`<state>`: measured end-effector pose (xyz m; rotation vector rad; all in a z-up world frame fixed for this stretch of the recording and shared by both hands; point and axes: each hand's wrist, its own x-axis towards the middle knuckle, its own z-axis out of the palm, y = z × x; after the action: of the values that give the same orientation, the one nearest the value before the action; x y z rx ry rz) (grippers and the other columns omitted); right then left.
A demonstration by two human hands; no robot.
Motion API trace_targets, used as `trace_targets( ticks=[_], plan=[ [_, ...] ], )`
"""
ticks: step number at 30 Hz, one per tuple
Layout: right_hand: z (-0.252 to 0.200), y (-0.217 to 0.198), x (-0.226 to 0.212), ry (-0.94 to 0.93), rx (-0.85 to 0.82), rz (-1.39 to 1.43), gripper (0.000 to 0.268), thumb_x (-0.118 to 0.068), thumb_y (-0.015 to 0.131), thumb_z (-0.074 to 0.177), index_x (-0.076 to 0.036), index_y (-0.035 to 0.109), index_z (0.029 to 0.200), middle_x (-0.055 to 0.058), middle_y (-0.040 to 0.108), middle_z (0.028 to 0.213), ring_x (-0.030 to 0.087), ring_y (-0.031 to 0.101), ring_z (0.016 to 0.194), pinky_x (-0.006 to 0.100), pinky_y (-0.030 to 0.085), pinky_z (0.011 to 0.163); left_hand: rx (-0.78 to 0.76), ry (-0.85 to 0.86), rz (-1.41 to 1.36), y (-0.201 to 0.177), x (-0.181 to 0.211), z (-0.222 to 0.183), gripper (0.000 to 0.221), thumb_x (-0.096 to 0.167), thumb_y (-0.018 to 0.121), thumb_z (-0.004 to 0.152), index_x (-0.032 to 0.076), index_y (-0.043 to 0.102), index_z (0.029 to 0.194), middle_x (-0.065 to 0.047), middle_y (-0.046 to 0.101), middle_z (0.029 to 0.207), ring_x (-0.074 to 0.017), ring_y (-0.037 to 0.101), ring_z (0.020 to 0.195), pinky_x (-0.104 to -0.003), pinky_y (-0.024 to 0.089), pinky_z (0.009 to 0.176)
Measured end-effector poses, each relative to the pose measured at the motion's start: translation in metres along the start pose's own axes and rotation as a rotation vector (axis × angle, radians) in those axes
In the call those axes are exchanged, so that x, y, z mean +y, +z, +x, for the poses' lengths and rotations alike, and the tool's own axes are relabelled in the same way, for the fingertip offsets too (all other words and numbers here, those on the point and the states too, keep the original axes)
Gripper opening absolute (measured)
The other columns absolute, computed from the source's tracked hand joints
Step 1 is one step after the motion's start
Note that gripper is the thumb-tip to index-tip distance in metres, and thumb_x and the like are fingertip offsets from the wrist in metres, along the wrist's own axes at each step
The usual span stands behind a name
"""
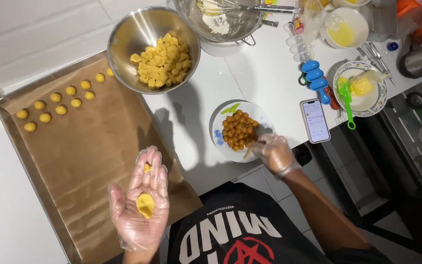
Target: Preparing filled cookies by stuffing dough with filling, rolling them into balls, and arranging them on a baking tray
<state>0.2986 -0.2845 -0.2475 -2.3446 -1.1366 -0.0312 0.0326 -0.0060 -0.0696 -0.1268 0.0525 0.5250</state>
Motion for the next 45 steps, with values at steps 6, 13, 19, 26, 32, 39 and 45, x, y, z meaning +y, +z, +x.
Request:
trace_targets(
  ticks=[6, 13, 19, 26, 32, 39, 45],
  plan=[
    [0.021, -0.032, -0.05, -0.023, -1.141, -0.538, 0.073, -0.01, 0.064, 0.097, -0.038, 0.033, 0.157, 0.011, 0.034, 0.157, 0.038, 0.033, 0.146, 0.054, 0.034, 0.12, 0.018, 0.053, 0.069, -0.001, -0.017, -0.005, 0.072, 0.031, 0.061, 0.109, -0.014, 0.029, 0.156, -0.028, 0.024, 0.166, -0.0349, 0.026, 0.155, -0.044, 0.029, 0.128],
    [0.025, -0.049, -0.048, 0.155, -0.722, -0.246, 0.016, -0.022, 0.056, 0.102, -0.014, 0.065, 0.113, 0.004, 0.069, 0.099, 0.019, 0.066, 0.083, 0.035, 0.058, 0.08, 0.045, 0.077, 0.037, -0.003, -0.021, -0.007, 0.072, 0.028, 0.063, 0.108, -0.013, 0.028, 0.156, -0.028, 0.025, 0.166, -0.0357, 0.027, 0.155, -0.045, 0.031, 0.127],
    [0.013, -0.04, -0.009, 0.363, 0.335, 0.592, 0.013, 0.008, 0.067, 0.098, -0.004, 0.074, 0.099, 0.011, 0.077, 0.096, 0.02, 0.075, 0.089, 0.024, 0.067, 0.075, 0.075, 0.071, 0.018, -0.003, -0.027, -0.006, 0.074, 0.027, 0.065, 0.106, -0.013, 0.028, 0.156, -0.029, 0.027, 0.165, -0.0363, 0.028, 0.154, -0.047, 0.034, 0.125],
    [0.022, -0.018, -0.005, 0.707, 0.446, 0.843, 0.012, 0.007, 0.072, 0.094, -0.005, 0.071, 0.093, 0.005, 0.072, 0.091, 0.017, 0.07, 0.086, 0.03, 0.065, 0.08, 0.071, 0.069, 0.018, -0.004, -0.034, -0.007, 0.073, 0.027, 0.064, 0.106, -0.013, 0.029, 0.155, -0.03, 0.026, 0.165, -0.0369, 0.028, 0.154, -0.047, 0.034, 0.125],
    [0.021, 0.004, 0.004, 0.631, 0.538, 0.947, 0.014, 0.01, 0.072, 0.093, -0.003, 0.07, 0.087, 0.006, 0.07, 0.089, 0.014, 0.066, 0.084, 0.027, 0.063, 0.083, 0.079, 0.065, 0.018, -0.004, -0.036, -0.006, 0.071, 0.03, 0.061, 0.106, -0.014, 0.032, 0.154, -0.029, 0.027, 0.165, -0.0362, 0.028, 0.154, -0.046, 0.033, 0.126],
    [0.032, 0.003, -0.013, 0.5, 0.536, 0.894, 0.013, 0.009, 0.073, 0.092, -0.003, 0.069, 0.088, 0.005, 0.069, 0.089, 0.014, 0.065, 0.085, 0.03, 0.063, 0.09, 0.058, 0.047, 0.011, -0.001, -0.039, -0.003, 0.07, 0.029, 0.062, 0.106, -0.013, 0.033, 0.154, -0.028, 0.025, 0.166, -0.0356, 0.028, 0.154, -0.046, 0.032, 0.126],
    [0.032, 0.004, -0.015, 0.498, 0.543, 0.778, 0.009, 0.005, 0.074, 0.094, -0.003, 0.071, 0.091, 0.003, 0.07, 0.088, 0.012, 0.065, 0.085, 0.026, 0.059, 0.083, 0.059, 0.06, -0.003, -0.003, -0.035, -0.005, 0.07, 0.03, 0.061, 0.107, -0.013, 0.032, 0.154, -0.028, 0.026, 0.166, -0.035, 0.027, 0.155, -0.046, 0.032, 0.126]
  ],
)
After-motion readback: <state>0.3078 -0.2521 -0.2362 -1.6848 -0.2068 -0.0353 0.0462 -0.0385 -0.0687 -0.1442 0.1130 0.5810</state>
